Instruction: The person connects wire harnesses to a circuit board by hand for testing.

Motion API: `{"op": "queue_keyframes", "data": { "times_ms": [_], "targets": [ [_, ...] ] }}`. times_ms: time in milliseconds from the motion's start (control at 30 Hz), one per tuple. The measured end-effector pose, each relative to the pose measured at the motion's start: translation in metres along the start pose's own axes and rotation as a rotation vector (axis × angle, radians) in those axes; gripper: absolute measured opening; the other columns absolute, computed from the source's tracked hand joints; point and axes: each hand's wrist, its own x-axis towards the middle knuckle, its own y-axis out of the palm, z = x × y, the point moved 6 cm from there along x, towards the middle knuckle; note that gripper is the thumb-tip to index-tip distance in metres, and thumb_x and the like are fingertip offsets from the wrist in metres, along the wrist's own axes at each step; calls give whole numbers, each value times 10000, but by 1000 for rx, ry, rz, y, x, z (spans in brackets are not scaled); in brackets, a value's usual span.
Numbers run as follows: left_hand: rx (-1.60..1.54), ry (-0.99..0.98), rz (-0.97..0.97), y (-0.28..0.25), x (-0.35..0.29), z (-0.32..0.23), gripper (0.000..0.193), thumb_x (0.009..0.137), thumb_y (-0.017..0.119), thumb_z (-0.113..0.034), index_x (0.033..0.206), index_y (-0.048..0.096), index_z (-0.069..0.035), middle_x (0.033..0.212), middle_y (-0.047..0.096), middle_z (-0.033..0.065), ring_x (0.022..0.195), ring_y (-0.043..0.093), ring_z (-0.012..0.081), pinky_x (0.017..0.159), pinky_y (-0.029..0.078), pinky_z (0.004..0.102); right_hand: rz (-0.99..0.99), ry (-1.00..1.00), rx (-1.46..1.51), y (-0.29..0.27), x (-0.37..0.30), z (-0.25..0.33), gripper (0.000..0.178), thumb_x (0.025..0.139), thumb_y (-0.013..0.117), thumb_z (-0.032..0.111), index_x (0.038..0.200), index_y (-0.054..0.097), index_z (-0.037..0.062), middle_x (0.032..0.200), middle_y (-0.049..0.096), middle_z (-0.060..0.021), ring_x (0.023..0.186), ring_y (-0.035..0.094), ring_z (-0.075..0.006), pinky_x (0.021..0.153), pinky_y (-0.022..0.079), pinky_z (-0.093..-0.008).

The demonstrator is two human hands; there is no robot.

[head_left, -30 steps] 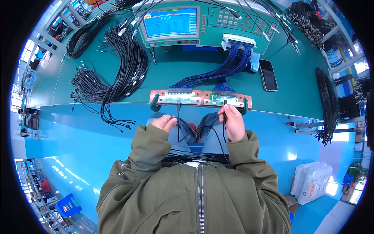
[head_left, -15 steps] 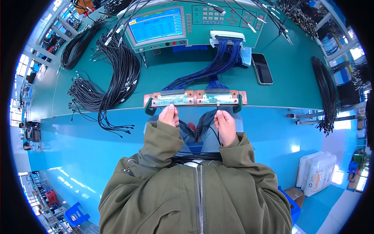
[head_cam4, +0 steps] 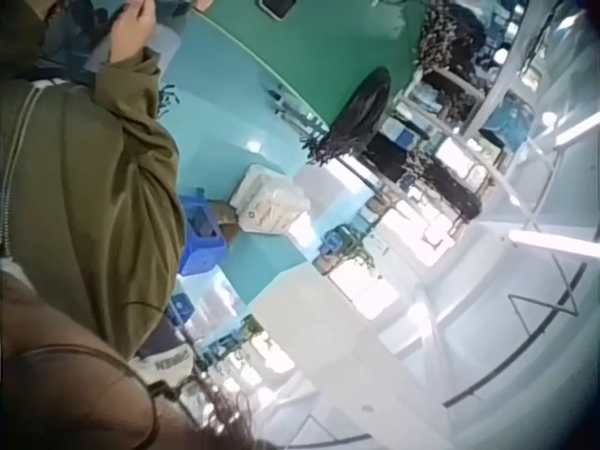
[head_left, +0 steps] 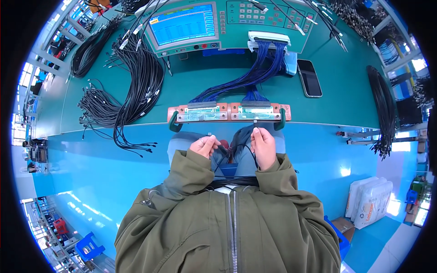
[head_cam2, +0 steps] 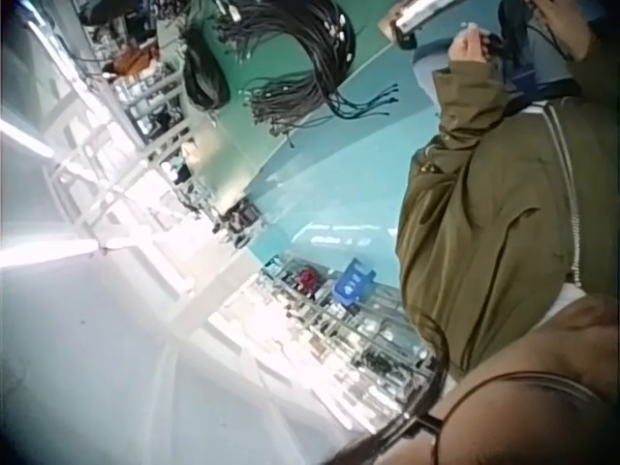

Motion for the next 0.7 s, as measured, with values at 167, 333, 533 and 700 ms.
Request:
{"op": "queue_keyframes", "data": {
  "times_ms": [167, 333, 533, 700],
  "targets": [
    [35, -133, 8, -13, 0, -7, 219, 862, 438, -212, 697, 488, -77, 532, 408, -9, 397, 324, 63, 385, 284, 190, -33, -18, 4, -2, 1, 2, 203, 864, 423, 155, 717, 462, 20, 593, 417, -18, 421, 325, -56, 371, 319, -202],
    [-172, -124, -23, -22, 10, 1, 218, 857, 446, -205, 707, 512, -62, 528, 423, -4, 403, 345, 67, 382, 292, 194, -31, -26, -47, 0, -1, 4, 212, 865, 423, 163, 714, 464, 21, 582, 411, -15, 419, 324, -56, 371, 325, -203],
    [-100, -94, -31, -19, 11, -13, 194, 843, 473, -183, 743, 547, -34, 538, 451, 6, 409, 363, 69, 379, 298, 188, -23, -3, -27, 1, 2, 8, 217, 866, 420, 164, 714, 470, 18, 576, 412, -16, 424, 329, -58, 382, 349, -213],
    [-105, -124, -76, -21, 10, -16, 175, 834, 490, -165, 774, 562, -17, 549, 468, 14, 412, 369, 68, 377, 298, 180, 35, 55, 55, 6, 4, 11, 218, 866, 417, 163, 719, 477, 14, 578, 419, -20, 438, 345, -60, 416, 390, -222]
  ]
}}
